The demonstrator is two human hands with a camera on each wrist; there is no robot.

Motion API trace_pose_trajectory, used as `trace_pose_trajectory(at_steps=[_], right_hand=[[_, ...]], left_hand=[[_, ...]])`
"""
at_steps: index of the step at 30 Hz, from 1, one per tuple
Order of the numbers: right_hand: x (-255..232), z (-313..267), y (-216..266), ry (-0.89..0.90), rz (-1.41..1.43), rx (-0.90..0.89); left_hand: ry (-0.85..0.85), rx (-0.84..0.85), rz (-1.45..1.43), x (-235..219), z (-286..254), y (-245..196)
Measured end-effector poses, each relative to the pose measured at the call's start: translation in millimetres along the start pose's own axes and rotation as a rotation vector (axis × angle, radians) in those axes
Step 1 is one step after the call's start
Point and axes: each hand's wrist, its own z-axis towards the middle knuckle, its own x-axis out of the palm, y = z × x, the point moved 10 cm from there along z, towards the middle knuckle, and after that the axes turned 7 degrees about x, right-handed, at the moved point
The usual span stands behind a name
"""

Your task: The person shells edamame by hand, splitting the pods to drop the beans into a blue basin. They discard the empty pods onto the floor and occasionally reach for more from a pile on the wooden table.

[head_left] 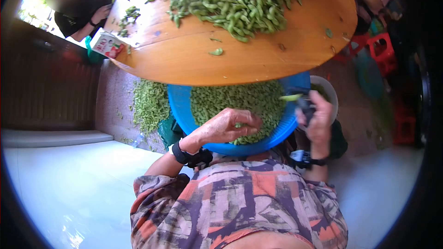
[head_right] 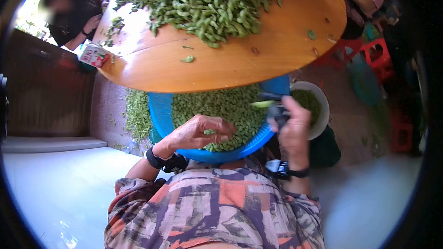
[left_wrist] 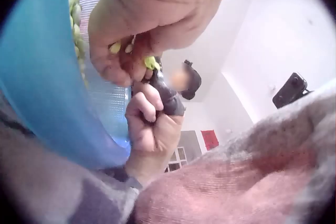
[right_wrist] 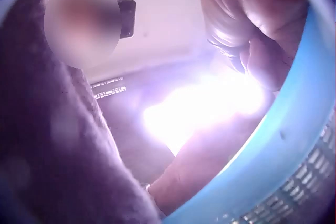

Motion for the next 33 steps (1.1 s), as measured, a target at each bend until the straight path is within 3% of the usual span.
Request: trace_pose_trajectory(at_steps=[1,2,3,4,5,6,7,8,9,11,13,14,17,19,20,21,22,23,24,26,27,29,33], right_hand=[[-38,-1,-6,-0.195,-0.119,0.152],[-69,-4,5,-0.346,-0.338,0.152],[-92,-4,21,-0.434,-0.738,-0.101],[-97,-8,39,-0.462,-1.029,-0.147],[-113,-10,32,-0.468,-1.131,-0.073],[-130,-14,22,-0.459,-1.181,0.023],[-131,-17,20,-0.457,-1.178,0.016],[-140,-21,15,-0.504,-1.096,0.074],[-147,-24,10,-0.552,-1.010,0.133],[-137,-26,13,-0.555,-1.010,0.168],[-128,-25,14,-0.525,-1.025,0.176],[-128,-24,11,-0.528,-1.024,0.174],[-120,-19,17,-0.516,-0.938,0.035],[-113,-17,16,-0.492,-0.922,0.140],[-104,-12,15,-0.418,-0.842,0.103],[-94,-8,14,-0.347,-0.764,0.070],[-85,-6,6,-0.306,-0.695,0.113],[-68,-3,-3,-0.241,-0.356,0.126],[-42,0,-7,-0.086,-0.216,0.229],[8,11,18,0.008,-0.291,0.077],[30,13,23,0.099,-0.191,0.092],[56,17,31,0.169,-0.268,-0.080],[72,11,37,0.157,-0.188,0.011]], left_hand=[[0.076,0.041,0.043,-5,2,-17],[0.025,0.082,0.064,-24,3,-31],[-0.025,0.124,0.080,-45,1,-41],[-0.111,0.100,0.162,-75,-3,-42],[-0.301,0.032,0.035,-111,-9,-36],[-0.461,-0.057,-0.201,-146,-14,-23],[-0.562,0.009,0.216,-192,-16,-23],[-0.714,-0.094,0.426,-232,-20,-24],[-0.796,-0.178,0.444,-263,-21,-16],[-0.854,-0.325,0.662,-298,-16,-14],[-0.797,-0.505,0.941,-320,-7,-3],[-0.797,-0.501,0.942,-325,-5,2],[-0.740,-0.523,1.058,-324,-1,4],[-0.812,-0.440,0.983,-315,-14,-6],[-0.849,-0.358,1.021,-307,-21,-18],[-0.906,-0.244,0.871,-306,-30,-12],[-0.896,-0.285,0.713,-287,-30,-18],[-0.879,-0.247,0.418,-254,-25,-26],[-0.774,-0.096,0.256,-220,-14,-38],[-0.624,-0.022,-0.102,-155,1,-34],[-0.568,-0.043,-0.216,-122,7,-36],[-0.514,-0.020,-0.335,-79,16,-35],[-0.559,0.022,-0.451,-48,21,-22]])
